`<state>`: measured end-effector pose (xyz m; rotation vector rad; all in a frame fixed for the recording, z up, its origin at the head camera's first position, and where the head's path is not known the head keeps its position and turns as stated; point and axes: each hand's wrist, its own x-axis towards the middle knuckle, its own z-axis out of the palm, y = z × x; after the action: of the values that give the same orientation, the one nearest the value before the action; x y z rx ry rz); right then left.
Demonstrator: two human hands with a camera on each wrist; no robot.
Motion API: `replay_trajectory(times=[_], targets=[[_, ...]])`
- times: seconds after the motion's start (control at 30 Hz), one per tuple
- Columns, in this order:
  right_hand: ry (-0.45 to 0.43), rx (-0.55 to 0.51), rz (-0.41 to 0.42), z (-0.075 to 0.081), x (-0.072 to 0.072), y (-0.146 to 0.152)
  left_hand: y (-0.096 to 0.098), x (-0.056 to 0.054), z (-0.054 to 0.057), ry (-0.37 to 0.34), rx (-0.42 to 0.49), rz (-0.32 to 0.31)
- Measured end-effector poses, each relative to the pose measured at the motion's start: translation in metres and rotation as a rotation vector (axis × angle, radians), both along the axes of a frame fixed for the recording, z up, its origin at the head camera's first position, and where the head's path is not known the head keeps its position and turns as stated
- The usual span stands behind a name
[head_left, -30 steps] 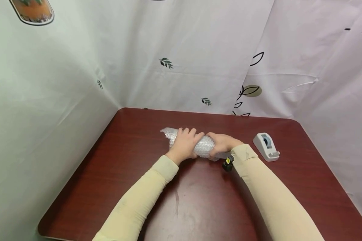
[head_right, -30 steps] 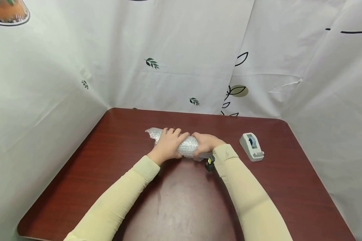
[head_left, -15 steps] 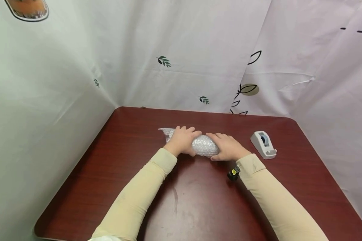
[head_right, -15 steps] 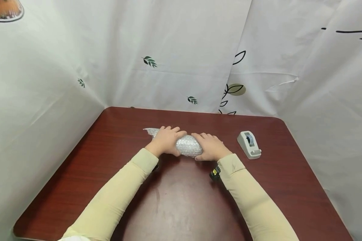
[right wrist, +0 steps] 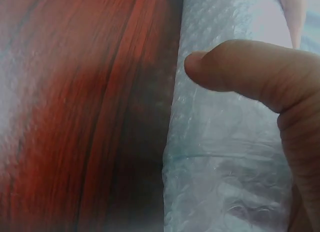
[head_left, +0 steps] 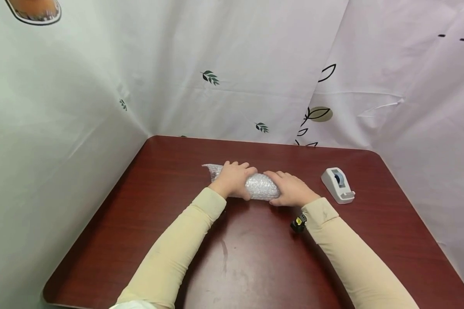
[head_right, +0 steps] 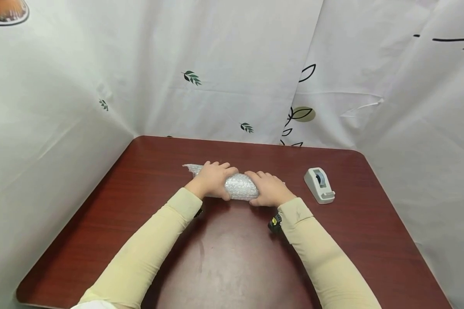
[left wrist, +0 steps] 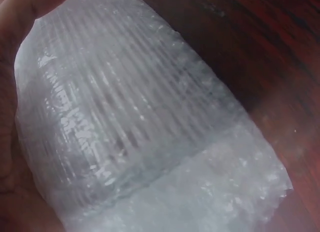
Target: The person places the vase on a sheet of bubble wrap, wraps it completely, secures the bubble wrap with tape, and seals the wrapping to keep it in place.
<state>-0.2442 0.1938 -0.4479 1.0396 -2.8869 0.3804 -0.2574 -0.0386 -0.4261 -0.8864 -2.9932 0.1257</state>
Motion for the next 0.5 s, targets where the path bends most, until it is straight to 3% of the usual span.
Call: replay_trajectory(times=[0.27, 0.5], targets=[[0.021, 0.005, -0.003, -0.008, -0.013, 0.001, -0.003, 0.004, -0.009, 0.118, 0.032, -0.03], [-0.032, 0.011, -0.039, -0.007, -0.017, -0.004, 0.002, 0.011, -0.017, 0.211, -0.002, -0.015]])
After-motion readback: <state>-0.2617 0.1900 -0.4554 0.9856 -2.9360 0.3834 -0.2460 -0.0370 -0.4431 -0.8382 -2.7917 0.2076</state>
